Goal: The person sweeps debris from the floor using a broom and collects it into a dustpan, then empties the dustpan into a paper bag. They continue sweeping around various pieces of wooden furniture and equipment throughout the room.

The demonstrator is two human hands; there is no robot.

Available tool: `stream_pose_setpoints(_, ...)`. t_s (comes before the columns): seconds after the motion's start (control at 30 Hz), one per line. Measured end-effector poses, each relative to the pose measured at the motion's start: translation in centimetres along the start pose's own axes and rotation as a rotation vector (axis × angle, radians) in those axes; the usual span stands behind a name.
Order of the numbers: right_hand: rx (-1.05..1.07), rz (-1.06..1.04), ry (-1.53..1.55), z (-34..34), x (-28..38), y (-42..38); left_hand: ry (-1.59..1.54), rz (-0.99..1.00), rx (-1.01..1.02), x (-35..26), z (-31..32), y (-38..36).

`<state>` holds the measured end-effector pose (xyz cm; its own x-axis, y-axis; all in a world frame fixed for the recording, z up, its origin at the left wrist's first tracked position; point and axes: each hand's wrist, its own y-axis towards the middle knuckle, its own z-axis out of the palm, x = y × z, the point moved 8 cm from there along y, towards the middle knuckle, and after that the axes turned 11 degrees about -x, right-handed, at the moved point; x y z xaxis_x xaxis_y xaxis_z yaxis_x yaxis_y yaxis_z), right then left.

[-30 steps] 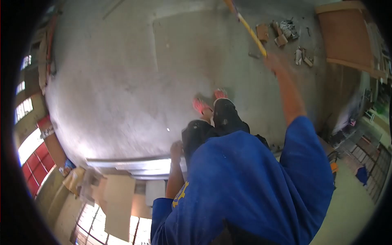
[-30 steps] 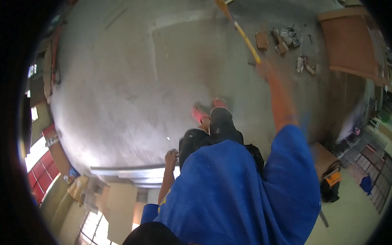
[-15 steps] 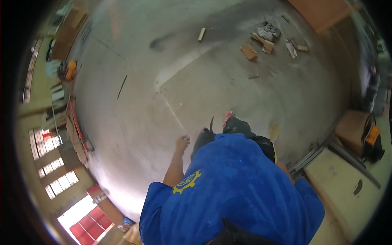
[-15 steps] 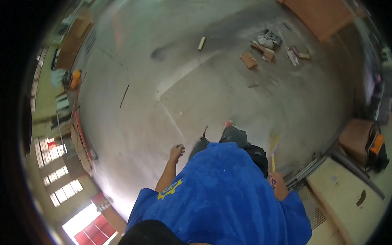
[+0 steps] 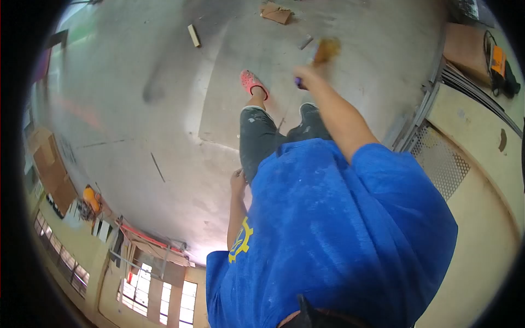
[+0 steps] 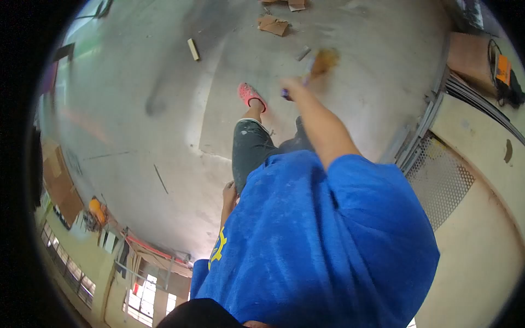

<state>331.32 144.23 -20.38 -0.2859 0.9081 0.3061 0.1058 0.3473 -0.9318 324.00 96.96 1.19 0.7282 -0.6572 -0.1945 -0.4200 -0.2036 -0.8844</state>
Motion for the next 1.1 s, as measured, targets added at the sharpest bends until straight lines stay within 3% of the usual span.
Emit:
stream_pose_setpoints(0.07,0.238,-0.036,0.155,12.5,1.9,0.7,-0.02,-0.025,-0.023,-3.7,-2.7,1.5)
stream_pose_setpoints(0.13,-0.033,-0.197,-0.36,20.0,9.3,-9.4,-0.033,-0.025,-0.035,-7.9,-4.6,3.2)
stream_pose_setpoints(0.17,0.066,-0.363,-0.573,25.4,10.6,-8.6,-0.027,-0.02,-0.032,-9.9,-5.5,3.4)
stream_pose_setpoints(0.23,0.117,-0.415,-0.721,31.9,12.6,-9.5,-0.012,-0.016,-0.023,-13.0,-7.1,4.1)
stream_pose_setpoints(0.27,0.064,-0.305,-0.654,33.1,15.1,-12.8,-0.005,-0.015,-0.017,-14.0,-7.8,4.3)
stream_pose_setpoints(0.3,0.115,-0.49,-0.83,35.7,17.7,-15.2,0.001,-0.012,-0.011,-15.3,-8.4,4.9)
stream_pose_setpoints(0.37,0.133,-0.595,-0.897,39.2,20.4,-16.4,0.005,-0.02,-0.006,-17.1,-9.1,6.3)
stream_pose_setpoints(0.43,0.061,-0.432,-0.673,40.8,22.4,-15.0,0.008,-0.021,0.013,-18.5,-9.5,7.3)
stream_pose_setpoints(0.47,-0.067,-0.357,-0.384,39.7,23.0,-13.5,0.012,-0.016,0.031,-18.9,-9.7,7.7)
stream_pose_setpoints(0.53,0.002,-0.344,-0.506,34.9,25.2,-15.0,0.051,-0.002,0.047,-19.9,-10.3,7.9)
stream_pose_setpoints(0.6,0.075,-0.646,-0.785,28.6,26.2,-15.8,0.111,0.021,0.05,-22.0,-9.8,8.1)
stream_pose_setpoints(0.67,-0.024,-0.717,-0.73,18.6,25.6,-18.8,0.174,0.032,0.097,-23.6,-8.8,8.6)
stream_pose_setpoints(0.77,-0.183,-0.573,-0.647,2.4,22.4,-23.1,0.244,0.084,0.123,-26.5,-7.6,8.0)
stream_pose_setpoints(0.9,-0.487,-0.295,-0.481,-14.4,17.2,-20.6,0.288,0.155,0.177,-30.1,-4.8,7.4)
stream_pose_setpoints(1.0,-0.51,-0.028,-0.35,-19.3,15.5,-10.6,0.308,0.169,0.16,-31.1,-3.0,6.2)
stream_pose_setpoints(1.07,-0.549,0.121,-0.153,-18.3,15.8,-3.5,0.301,0.169,0.127,-30.9,-2.5,5.4)
stream_pose_setpoints(1.1,-0.429,0.063,-0.163,-16.0,16.2,0.6,0.291,0.16,0.108,-30.3,-2.6,4.6)
